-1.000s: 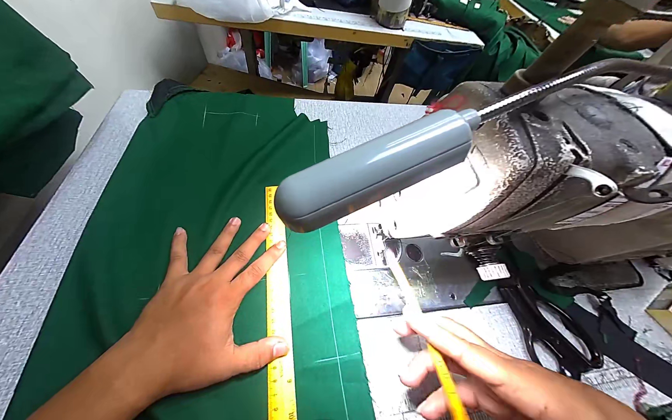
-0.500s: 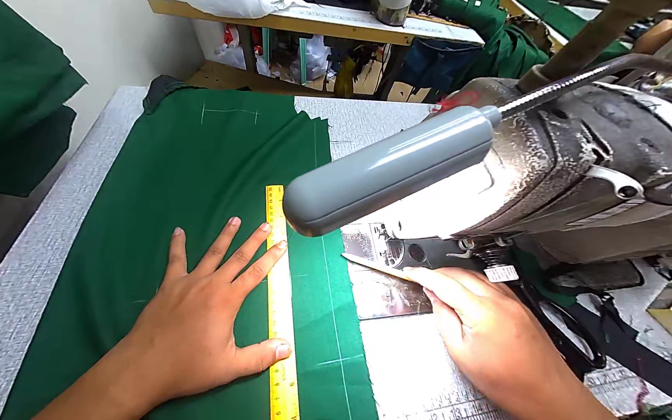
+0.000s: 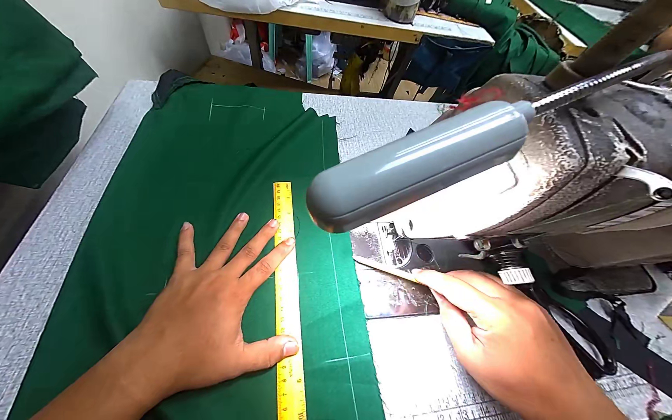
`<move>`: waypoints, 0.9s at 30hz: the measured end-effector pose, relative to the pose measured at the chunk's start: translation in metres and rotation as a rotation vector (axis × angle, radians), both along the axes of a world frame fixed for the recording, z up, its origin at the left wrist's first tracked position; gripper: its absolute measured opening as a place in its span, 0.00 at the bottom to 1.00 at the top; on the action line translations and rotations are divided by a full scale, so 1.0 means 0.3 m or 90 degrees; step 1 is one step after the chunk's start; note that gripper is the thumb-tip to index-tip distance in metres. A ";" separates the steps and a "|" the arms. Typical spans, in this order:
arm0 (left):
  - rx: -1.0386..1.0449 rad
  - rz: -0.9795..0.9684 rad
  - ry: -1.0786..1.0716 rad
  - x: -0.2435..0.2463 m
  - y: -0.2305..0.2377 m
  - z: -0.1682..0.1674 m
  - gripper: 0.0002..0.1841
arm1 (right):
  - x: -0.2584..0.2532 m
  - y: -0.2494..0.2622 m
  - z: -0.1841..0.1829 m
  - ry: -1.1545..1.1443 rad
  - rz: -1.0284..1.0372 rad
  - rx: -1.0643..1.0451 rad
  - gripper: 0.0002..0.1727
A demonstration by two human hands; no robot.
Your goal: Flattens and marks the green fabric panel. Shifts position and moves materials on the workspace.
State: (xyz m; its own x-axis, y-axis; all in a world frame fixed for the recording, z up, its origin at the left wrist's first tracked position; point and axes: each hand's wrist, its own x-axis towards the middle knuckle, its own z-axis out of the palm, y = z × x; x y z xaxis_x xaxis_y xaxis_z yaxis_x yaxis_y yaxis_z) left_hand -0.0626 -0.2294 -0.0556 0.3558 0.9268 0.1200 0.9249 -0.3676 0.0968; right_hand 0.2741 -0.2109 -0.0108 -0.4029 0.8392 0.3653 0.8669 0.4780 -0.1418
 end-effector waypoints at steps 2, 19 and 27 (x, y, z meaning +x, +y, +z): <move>-0.005 0.003 -0.001 0.002 0.000 0.001 0.59 | 0.003 -0.004 -0.006 0.008 0.009 -0.019 0.22; -0.049 0.009 -0.003 0.008 -0.001 0.018 0.59 | -0.094 0.022 -0.049 0.075 0.085 -0.041 0.23; -0.051 0.011 -0.004 0.010 0.000 0.023 0.58 | -0.110 0.025 -0.045 0.063 0.095 -0.046 0.23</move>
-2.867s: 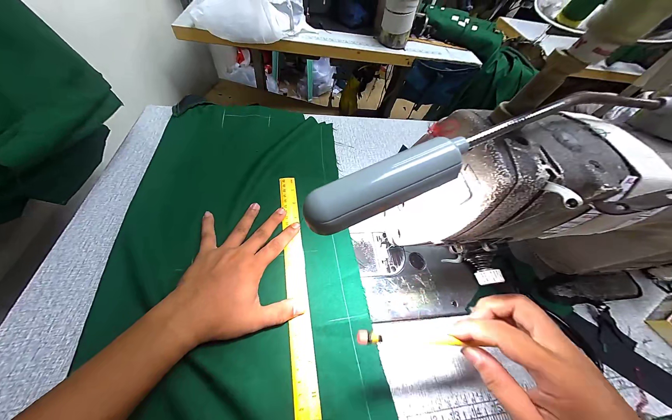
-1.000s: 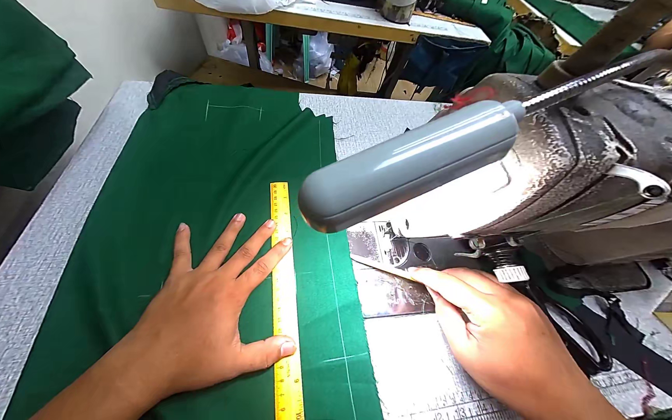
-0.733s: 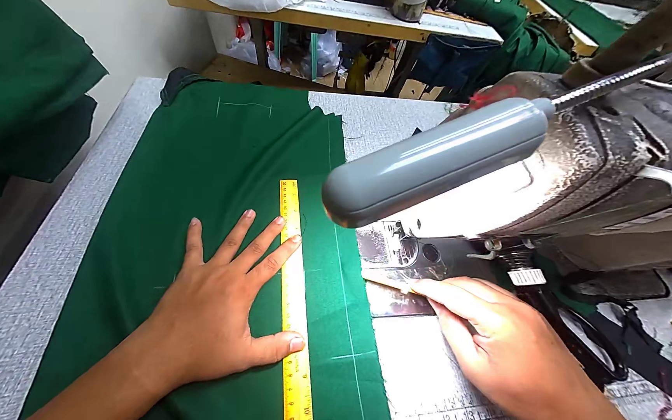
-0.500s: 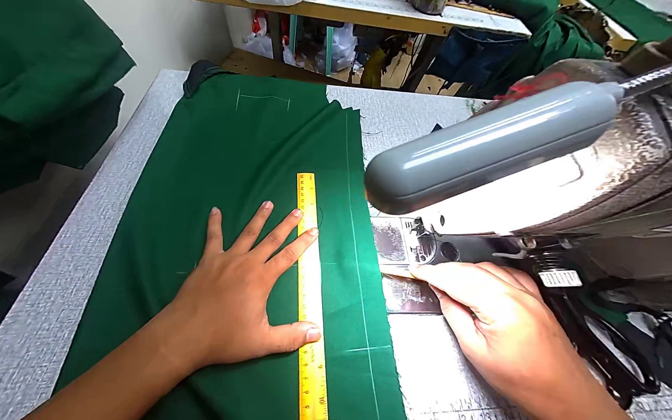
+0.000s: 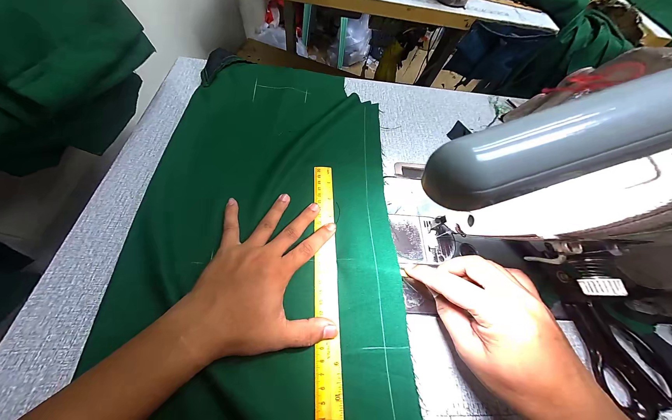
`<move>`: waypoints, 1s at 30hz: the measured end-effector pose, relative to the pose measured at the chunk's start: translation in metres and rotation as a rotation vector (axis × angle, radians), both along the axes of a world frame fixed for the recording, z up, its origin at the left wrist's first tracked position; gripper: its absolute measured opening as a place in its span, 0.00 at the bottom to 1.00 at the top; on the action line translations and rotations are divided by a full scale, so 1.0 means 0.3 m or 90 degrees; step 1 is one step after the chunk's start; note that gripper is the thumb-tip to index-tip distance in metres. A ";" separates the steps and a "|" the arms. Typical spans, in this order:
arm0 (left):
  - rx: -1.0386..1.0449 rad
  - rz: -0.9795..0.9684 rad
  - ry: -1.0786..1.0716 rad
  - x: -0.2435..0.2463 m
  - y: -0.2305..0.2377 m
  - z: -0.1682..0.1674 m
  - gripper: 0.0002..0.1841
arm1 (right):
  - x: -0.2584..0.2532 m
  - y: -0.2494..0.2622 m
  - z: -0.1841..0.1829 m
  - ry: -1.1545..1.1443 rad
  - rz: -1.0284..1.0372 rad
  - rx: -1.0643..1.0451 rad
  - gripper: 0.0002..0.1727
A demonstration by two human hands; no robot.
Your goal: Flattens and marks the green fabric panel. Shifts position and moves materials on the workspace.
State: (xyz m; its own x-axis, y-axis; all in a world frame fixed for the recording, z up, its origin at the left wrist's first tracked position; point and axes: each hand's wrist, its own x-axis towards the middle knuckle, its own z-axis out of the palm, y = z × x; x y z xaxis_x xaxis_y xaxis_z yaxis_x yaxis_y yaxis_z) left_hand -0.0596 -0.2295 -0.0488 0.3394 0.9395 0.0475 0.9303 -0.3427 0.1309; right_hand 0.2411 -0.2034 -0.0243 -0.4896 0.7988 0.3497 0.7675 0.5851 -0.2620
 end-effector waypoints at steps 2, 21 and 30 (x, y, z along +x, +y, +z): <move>-0.004 0.000 -0.001 0.000 0.000 0.001 0.59 | -0.003 0.000 0.004 -0.005 0.000 -0.001 0.22; -0.038 0.004 0.003 0.011 0.006 0.024 0.60 | -0.040 -0.016 0.075 -0.134 0.069 0.063 0.23; -0.086 0.013 0.023 0.011 0.008 0.039 0.61 | -0.052 0.015 0.090 -0.159 0.135 0.029 0.24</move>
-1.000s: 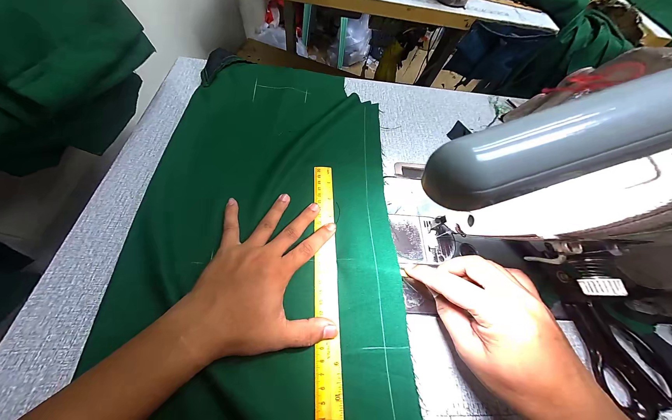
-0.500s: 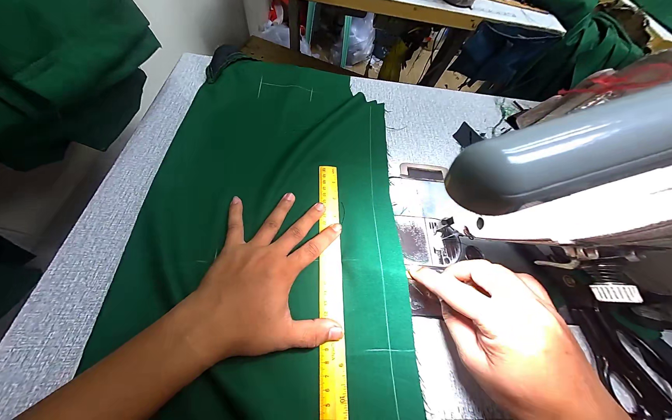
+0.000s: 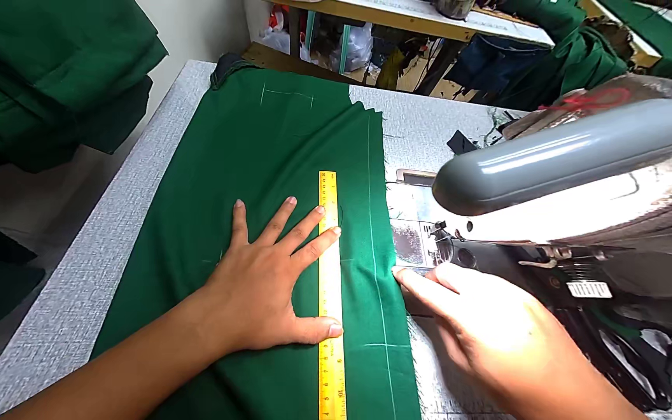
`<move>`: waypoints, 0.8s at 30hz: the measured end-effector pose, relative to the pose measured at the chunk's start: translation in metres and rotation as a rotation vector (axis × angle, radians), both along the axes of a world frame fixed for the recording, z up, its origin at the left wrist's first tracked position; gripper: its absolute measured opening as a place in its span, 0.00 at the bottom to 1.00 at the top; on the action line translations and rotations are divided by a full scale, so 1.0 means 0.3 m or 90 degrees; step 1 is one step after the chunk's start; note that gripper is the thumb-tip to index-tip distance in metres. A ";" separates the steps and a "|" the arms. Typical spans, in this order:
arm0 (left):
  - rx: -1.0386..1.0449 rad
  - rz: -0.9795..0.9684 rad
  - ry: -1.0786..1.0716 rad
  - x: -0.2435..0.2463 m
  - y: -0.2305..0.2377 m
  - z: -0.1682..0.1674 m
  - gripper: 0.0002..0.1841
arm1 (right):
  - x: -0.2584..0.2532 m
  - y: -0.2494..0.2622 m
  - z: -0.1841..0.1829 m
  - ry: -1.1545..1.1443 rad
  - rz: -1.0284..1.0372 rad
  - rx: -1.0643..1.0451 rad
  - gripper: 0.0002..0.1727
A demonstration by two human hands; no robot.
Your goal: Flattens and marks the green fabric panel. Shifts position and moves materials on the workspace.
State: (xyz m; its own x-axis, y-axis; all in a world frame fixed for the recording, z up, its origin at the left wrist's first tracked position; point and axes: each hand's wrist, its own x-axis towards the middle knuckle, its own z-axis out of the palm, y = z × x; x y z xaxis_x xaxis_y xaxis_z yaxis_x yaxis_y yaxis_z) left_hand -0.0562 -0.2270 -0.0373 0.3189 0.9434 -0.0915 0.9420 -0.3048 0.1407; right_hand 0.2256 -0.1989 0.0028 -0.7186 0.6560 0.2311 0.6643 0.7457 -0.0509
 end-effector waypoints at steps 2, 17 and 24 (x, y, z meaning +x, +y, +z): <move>-0.019 0.003 0.003 -0.001 0.003 0.004 0.62 | 0.003 -0.015 0.000 0.006 -0.032 -0.012 0.24; -0.062 0.023 -0.008 0.038 0.169 0.032 0.60 | 0.002 -0.113 -0.032 0.115 -0.182 -0.028 0.21; -0.092 0.012 0.000 0.017 0.294 0.042 0.56 | -0.088 -0.053 -0.060 0.089 -0.163 -0.085 0.21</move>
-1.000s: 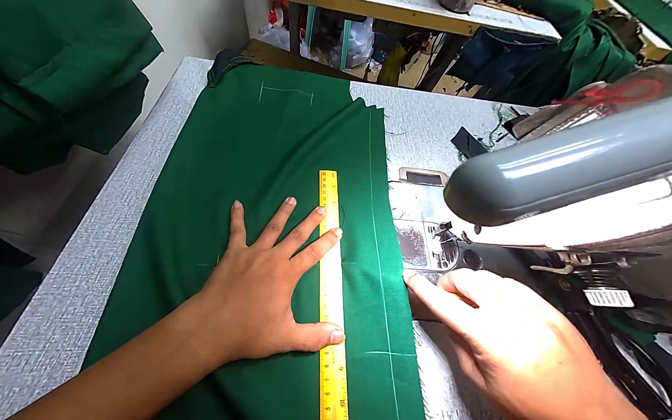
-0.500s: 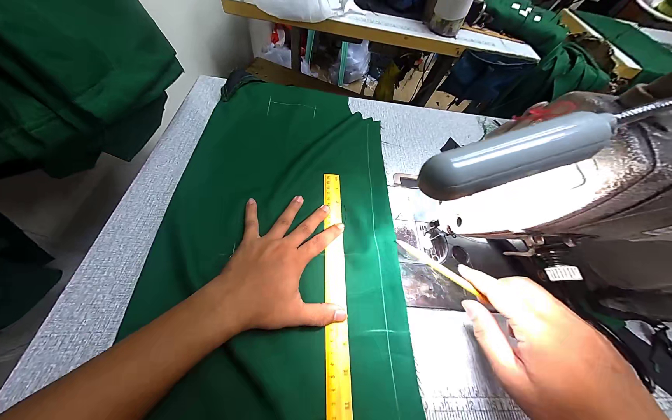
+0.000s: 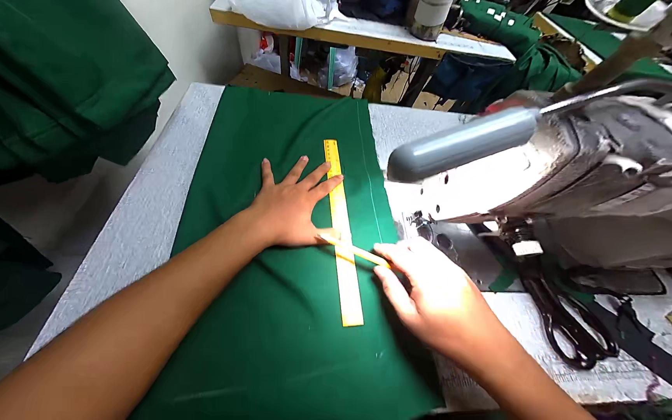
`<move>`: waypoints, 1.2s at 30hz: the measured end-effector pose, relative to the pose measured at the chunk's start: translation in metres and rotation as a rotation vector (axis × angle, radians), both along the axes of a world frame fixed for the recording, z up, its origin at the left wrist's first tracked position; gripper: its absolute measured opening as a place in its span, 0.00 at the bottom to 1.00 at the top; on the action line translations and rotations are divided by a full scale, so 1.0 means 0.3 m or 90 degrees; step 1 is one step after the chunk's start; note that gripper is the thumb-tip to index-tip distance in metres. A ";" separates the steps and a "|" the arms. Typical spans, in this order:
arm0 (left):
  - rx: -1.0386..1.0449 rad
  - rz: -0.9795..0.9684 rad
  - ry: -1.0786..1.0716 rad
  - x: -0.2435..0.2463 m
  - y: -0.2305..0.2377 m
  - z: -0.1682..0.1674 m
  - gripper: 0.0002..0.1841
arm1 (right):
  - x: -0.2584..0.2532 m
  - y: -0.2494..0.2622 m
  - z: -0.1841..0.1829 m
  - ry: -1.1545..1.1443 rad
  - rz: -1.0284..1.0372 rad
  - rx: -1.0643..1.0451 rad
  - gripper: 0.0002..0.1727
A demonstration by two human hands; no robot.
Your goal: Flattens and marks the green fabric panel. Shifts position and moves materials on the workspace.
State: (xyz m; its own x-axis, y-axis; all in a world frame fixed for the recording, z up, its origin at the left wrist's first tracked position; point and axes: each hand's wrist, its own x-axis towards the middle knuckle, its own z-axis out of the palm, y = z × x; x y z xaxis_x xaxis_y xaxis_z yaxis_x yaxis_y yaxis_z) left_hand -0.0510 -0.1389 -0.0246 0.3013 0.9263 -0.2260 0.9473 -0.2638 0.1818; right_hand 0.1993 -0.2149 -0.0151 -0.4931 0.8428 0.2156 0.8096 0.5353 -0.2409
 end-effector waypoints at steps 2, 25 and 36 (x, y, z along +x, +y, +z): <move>0.011 -0.014 -0.016 -0.009 0.023 -0.005 0.55 | -0.032 0.020 0.012 -0.003 0.030 -0.025 0.22; 0.181 -0.010 -0.067 -0.048 -0.008 -0.013 0.46 | 0.166 -0.176 0.044 -0.036 -0.098 -0.120 0.24; 0.071 0.074 -0.001 -0.180 -0.124 -0.012 0.50 | 0.147 -0.252 0.005 0.221 -0.104 -0.274 0.10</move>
State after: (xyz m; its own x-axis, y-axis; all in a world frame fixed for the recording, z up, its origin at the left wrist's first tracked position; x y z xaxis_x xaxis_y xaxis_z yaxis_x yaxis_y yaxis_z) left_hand -0.1050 -0.1760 -0.0281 0.1908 0.9743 -0.1193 0.9723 -0.1709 0.1595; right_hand 0.2434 -0.2905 -0.0137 -0.3108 0.9497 -0.0373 0.7078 0.2051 -0.6760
